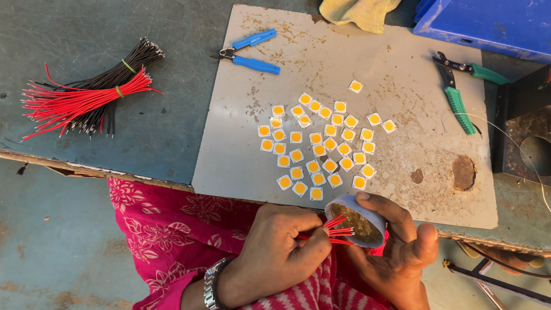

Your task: The person strips the ends of red wires, applies flux, and solders them to small square LED modules on a workbench. They use wire cutters, a soldering iron, and a small container of flux. The finished LED units are placed on the table as they are completed.

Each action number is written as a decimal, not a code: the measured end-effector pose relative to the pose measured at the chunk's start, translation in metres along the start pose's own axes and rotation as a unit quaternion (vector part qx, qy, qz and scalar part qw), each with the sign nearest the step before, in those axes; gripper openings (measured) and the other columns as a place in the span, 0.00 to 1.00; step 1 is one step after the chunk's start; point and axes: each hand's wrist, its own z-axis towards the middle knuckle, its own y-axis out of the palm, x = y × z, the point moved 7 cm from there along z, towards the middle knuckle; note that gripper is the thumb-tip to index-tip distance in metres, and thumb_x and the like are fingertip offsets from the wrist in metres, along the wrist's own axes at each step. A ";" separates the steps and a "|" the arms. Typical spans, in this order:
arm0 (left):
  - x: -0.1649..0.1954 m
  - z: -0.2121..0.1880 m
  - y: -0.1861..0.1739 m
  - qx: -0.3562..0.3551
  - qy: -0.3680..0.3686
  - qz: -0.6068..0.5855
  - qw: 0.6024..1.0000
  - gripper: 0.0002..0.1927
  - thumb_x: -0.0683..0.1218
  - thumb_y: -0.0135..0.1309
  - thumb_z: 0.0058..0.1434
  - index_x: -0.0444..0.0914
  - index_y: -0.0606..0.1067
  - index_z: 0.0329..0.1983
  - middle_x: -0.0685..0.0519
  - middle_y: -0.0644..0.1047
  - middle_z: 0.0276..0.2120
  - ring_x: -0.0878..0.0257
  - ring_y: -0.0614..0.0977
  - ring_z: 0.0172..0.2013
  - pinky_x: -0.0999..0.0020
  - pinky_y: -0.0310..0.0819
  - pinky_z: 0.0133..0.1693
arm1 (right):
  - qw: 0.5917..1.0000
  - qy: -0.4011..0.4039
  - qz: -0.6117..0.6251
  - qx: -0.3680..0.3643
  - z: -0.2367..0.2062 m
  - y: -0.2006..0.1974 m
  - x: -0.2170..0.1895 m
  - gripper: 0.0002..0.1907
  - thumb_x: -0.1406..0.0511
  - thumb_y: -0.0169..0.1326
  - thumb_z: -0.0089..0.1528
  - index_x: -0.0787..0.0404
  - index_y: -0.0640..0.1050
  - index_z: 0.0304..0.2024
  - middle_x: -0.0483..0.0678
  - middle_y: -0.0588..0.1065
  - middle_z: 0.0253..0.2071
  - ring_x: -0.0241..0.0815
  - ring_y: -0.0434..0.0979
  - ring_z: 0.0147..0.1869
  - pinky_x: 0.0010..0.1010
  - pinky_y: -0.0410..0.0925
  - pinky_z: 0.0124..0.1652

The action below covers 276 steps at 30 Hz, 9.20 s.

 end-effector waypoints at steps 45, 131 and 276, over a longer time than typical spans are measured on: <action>0.017 -0.009 0.001 0.044 0.131 0.153 0.979 0.12 0.41 0.58 0.57 0.36 0.70 0.21 0.48 0.74 0.19 0.51 0.78 0.21 0.56 0.68 0.25 | 0.998 0.043 0.023 -0.048 -0.006 0.015 0.005 0.73 0.79 0.65 0.51 0.33 0.27 0.75 0.61 0.72 0.59 0.50 0.79 0.59 0.36 0.76 0.54; 0.011 0.004 0.022 0.024 0.020 0.050 0.998 0.09 0.39 0.55 0.56 0.31 0.73 0.21 0.50 0.70 0.13 0.68 0.69 0.14 0.69 0.61 0.20 | 0.987 0.081 0.123 -0.063 0.000 -0.009 0.013 0.70 0.78 0.64 0.54 0.32 0.28 0.74 0.62 0.69 0.64 0.49 0.80 0.60 0.35 0.78 0.51; -0.012 0.006 0.029 0.042 -0.023 0.033 0.998 0.08 0.40 0.57 0.55 0.31 0.74 0.23 0.56 0.69 0.13 0.75 0.66 0.16 0.73 0.57 0.18 | 0.992 0.060 0.083 -0.072 -0.013 -0.016 0.029 0.70 0.79 0.62 0.54 0.34 0.27 0.74 0.62 0.69 0.63 0.52 0.77 0.63 0.37 0.77 0.54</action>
